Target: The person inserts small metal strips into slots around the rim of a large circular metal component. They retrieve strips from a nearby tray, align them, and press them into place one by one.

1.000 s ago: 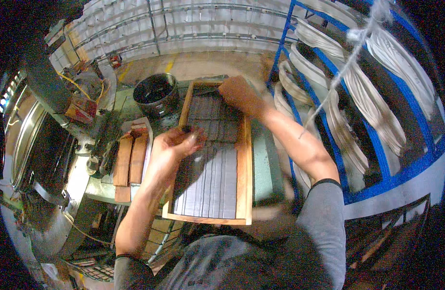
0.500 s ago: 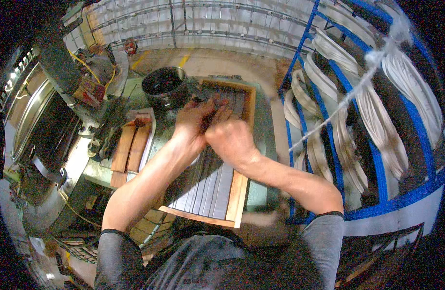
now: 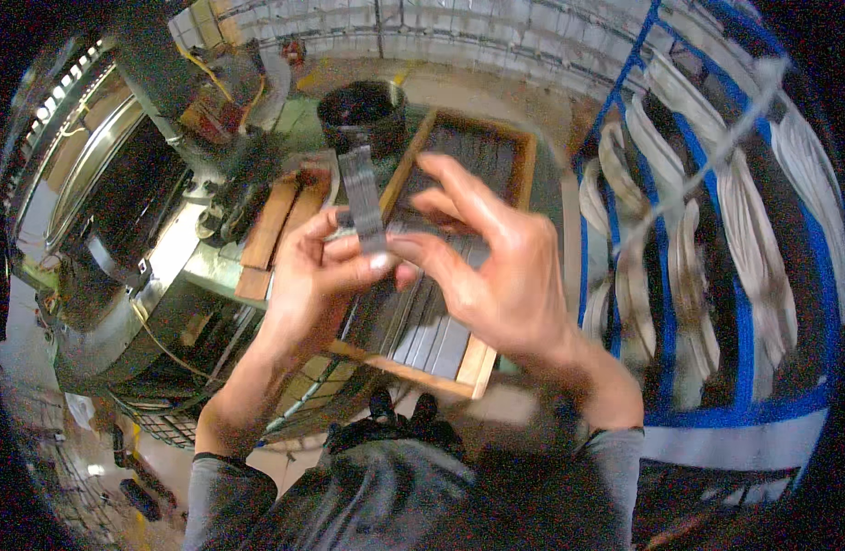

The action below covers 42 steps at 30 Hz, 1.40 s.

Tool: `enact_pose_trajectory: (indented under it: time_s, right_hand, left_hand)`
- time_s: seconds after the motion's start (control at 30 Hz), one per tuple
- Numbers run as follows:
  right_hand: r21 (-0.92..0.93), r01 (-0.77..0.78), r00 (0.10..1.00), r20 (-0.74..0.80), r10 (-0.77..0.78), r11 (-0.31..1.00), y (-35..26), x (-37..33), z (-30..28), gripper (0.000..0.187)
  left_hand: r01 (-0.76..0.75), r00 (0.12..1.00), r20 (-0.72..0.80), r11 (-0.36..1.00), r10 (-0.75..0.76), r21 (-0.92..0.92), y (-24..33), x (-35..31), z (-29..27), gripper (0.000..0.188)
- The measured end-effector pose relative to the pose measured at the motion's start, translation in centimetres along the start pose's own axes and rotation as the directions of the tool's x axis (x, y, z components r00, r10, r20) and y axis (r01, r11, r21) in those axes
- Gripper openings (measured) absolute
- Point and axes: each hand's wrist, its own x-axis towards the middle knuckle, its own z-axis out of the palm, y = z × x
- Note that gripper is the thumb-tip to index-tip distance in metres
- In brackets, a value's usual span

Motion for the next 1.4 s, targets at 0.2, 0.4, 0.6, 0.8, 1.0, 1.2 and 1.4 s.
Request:
enact_pose_trajectory:
  time_s: [0.2, 0.4, 0.6, 0.8, 1.0, 1.2, 1.4]
  right_hand:
    - [0.216, -0.321, 0.932, 0.246, 0.267, 0.922, -4.1, -2.2, 3.5, 0.047]
    - [0.24, -0.399, 0.911, 0.216, 0.352, 0.885, -7.7, -4.9, 14.1, 0.04]
    - [0.36, -0.432, 0.895, 0.282, 0.345, 0.827, -11.8, -8.1, 31.6, 0.04]
    - [0.447, -0.486, 0.864, 0.373, 0.337, 0.751, -17.3, -9.4, 43.9, 0.038]
    - [0.437, -0.543, 0.808, 0.506, 0.303, 0.718, -18.9, -10.7, 51.2, 0.037]
    - [0.387, -0.729, 0.608, 0.744, 0.276, 0.564, -18.4, -13.0, 56.7, 0.039]
    - [0.233, -0.493, 0.727, 0.64, 0.25, 0.838, -14.8, -20.5, 61.0, 0.035]
  left_hand:
    - [0.264, 0.954, 0.143, 0.964, -0.262, 0.003, 0.3, -7.7, -2.4, 0.034]
    - [0.179, 0.984, 0.02, 0.984, -0.179, -0.011, 1.6, -15.7, -10.1, 0.035]
    - [0.305, 0.936, -0.179, 0.952, -0.305, -0.027, 6.3, -25.9, -22.9, 0.044]
    - [0.258, 0.919, -0.281, 0.961, -0.277, -0.103, 10.1, -34.1, -32.3, 0.042]
    - [0.191, 0.901, -0.382, 0.979, -0.204, -0.074, 10.0, -38.7, -37.6, 0.04]
    - [0.109, 0.782, -0.601, 0.986, -0.164, -0.126, 7.8, -43.5, -39.2, 0.039]
    - [0.101, 0.646, -0.751, 0.991, -0.135, -0.091, 7.6, -48.6, -43.8, 0.044]
